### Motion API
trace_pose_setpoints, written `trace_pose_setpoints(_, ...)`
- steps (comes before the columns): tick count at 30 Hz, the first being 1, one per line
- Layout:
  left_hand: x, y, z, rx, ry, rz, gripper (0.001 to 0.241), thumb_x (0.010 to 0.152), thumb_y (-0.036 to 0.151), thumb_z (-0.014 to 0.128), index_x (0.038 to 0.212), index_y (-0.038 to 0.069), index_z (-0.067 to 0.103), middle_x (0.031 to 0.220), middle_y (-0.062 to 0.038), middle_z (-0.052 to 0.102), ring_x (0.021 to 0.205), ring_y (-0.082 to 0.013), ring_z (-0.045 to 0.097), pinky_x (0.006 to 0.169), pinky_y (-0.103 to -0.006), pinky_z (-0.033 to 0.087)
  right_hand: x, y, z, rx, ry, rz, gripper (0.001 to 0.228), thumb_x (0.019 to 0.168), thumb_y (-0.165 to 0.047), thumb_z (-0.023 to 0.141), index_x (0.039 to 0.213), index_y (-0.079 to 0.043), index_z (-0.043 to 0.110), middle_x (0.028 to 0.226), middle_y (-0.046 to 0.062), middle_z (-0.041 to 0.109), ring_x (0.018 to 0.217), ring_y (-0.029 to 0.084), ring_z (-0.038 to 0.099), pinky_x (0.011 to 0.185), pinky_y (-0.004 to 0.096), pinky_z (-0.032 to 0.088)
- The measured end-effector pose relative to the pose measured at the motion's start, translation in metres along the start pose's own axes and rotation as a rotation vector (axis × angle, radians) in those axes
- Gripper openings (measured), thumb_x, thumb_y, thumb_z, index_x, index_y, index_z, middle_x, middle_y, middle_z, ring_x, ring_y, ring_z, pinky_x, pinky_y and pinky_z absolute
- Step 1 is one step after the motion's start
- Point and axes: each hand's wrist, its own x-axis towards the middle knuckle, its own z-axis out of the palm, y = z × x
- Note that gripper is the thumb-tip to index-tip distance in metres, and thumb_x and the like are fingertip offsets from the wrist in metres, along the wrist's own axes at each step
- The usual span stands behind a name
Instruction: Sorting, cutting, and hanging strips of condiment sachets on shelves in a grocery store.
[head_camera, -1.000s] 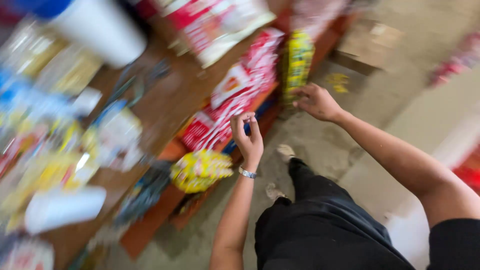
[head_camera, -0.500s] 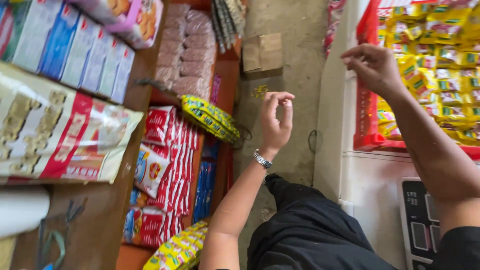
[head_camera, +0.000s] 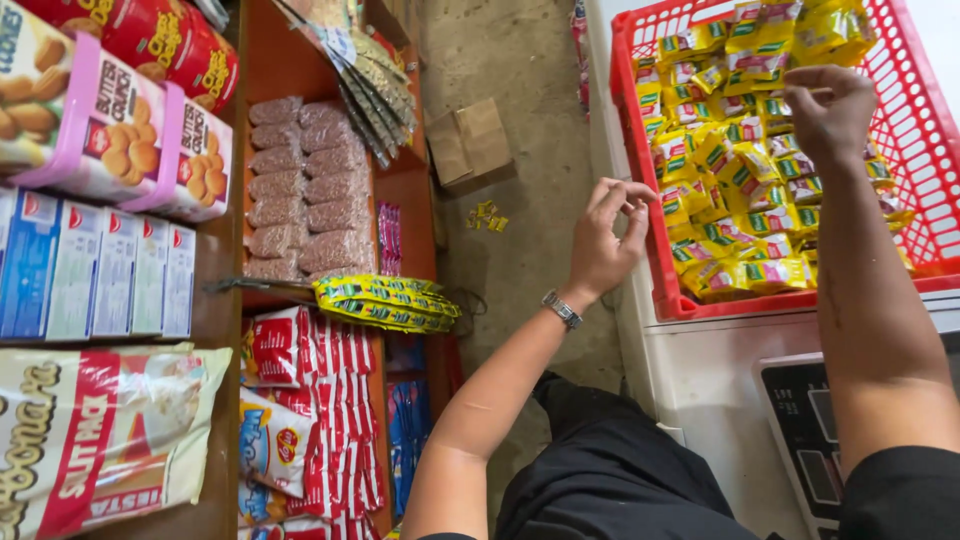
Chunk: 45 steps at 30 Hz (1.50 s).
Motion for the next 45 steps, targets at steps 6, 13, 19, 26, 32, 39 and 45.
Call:
trace_pose_setpoints(6,0.013,-0.015,0.032,-0.029,-0.101,0.018,0.011,0.096,0.006,0.059,0.106,0.008,0.066,0.103,-0.005,0.061,0.084,-0.0145,0.066,0.082,-0.0301,0.056,0.005,0.059,0.004,-0.712,-0.116,0.147,0.065,0.082,-0.005,0.073,0.144,-0.016,0.063,0.156,0.016,0.048,0.139,0.042,0.041,0.117,0.055,0.026)
trace_pose_setpoints(13,0.022,-0.019,0.055,-0.029,-0.171,-0.002,0.011,0.096,0.009,0.061,0.105,0.009,0.067,0.1,-0.004,0.063,0.084,-0.0144,0.066,0.082,-0.0304,0.057,-0.012,0.066,0.016,-1.039,-0.118,0.046,0.064,0.086,-0.028,0.075,0.147,-0.018,0.054,0.142,0.018,0.055,0.138,0.047,0.039,0.104,0.065,0.03)
trace_pose_setpoints(19,0.023,-0.023,0.059,-0.064,-0.194,-0.005,0.011,0.096,0.009,0.061,0.105,0.009,0.067,0.102,-0.004,0.065,0.083,-0.014,0.067,0.083,-0.0303,0.057,-0.021,0.051,0.016,-0.952,-0.071,-0.077,0.017,0.102,-0.024,0.07,0.118,-0.023,0.075,0.122,0.013,0.068,0.117,0.039,0.06,0.1,0.055,0.044)
trace_pose_setpoints(26,0.024,-0.071,0.072,-0.268,-0.205,-0.21,0.021,0.104,0.024,0.06,0.112,0.006,0.068,0.101,-0.003,0.068,0.088,-0.0138,0.068,0.083,-0.0297,0.058,-0.043,-0.063,0.042,-0.643,-0.021,-0.34,0.017,0.096,-0.019,0.071,0.112,-0.014,0.074,0.107,0.015,0.073,0.094,0.035,0.07,0.082,0.046,0.056)
trace_pose_setpoints(32,0.029,-0.089,0.048,-0.746,-0.217,-0.846,0.044,0.107,0.046,0.051,0.111,0.004,0.063,0.097,-0.006,0.069,0.084,-0.0169,0.072,0.073,-0.0361,0.063,-0.1,-0.139,0.077,-0.48,-0.239,-0.35,0.03,0.091,-0.015,0.074,0.119,-0.009,0.066,0.101,0.015,0.071,0.088,0.035,0.069,0.076,0.046,0.054)
trace_pose_setpoints(39,-0.016,-0.16,0.024,-0.831,-0.401,-0.957,0.037,0.105,0.041,0.053,0.12,0.008,0.061,0.101,-0.005,0.069,0.081,-0.0183,0.071,0.07,-0.0376,0.064,-0.163,-0.16,0.094,-0.348,-0.288,-0.473,0.037,0.083,-0.012,0.078,0.113,-0.006,0.057,0.102,0.011,0.069,0.097,0.034,0.068,0.08,0.044,0.054)
trace_pose_setpoints(45,-0.04,-0.132,-0.024,-0.967,-0.501,-0.886,0.034,0.107,0.029,0.055,0.128,0.004,0.063,0.11,-0.005,0.072,0.094,-0.0138,0.073,0.075,-0.0331,0.063,-0.176,-0.205,0.087,-0.276,-0.443,-0.486,0.044,0.069,-0.014,0.08,0.108,-0.005,0.062,0.099,0.011,0.066,0.095,0.032,0.063,0.084,0.044,0.052)
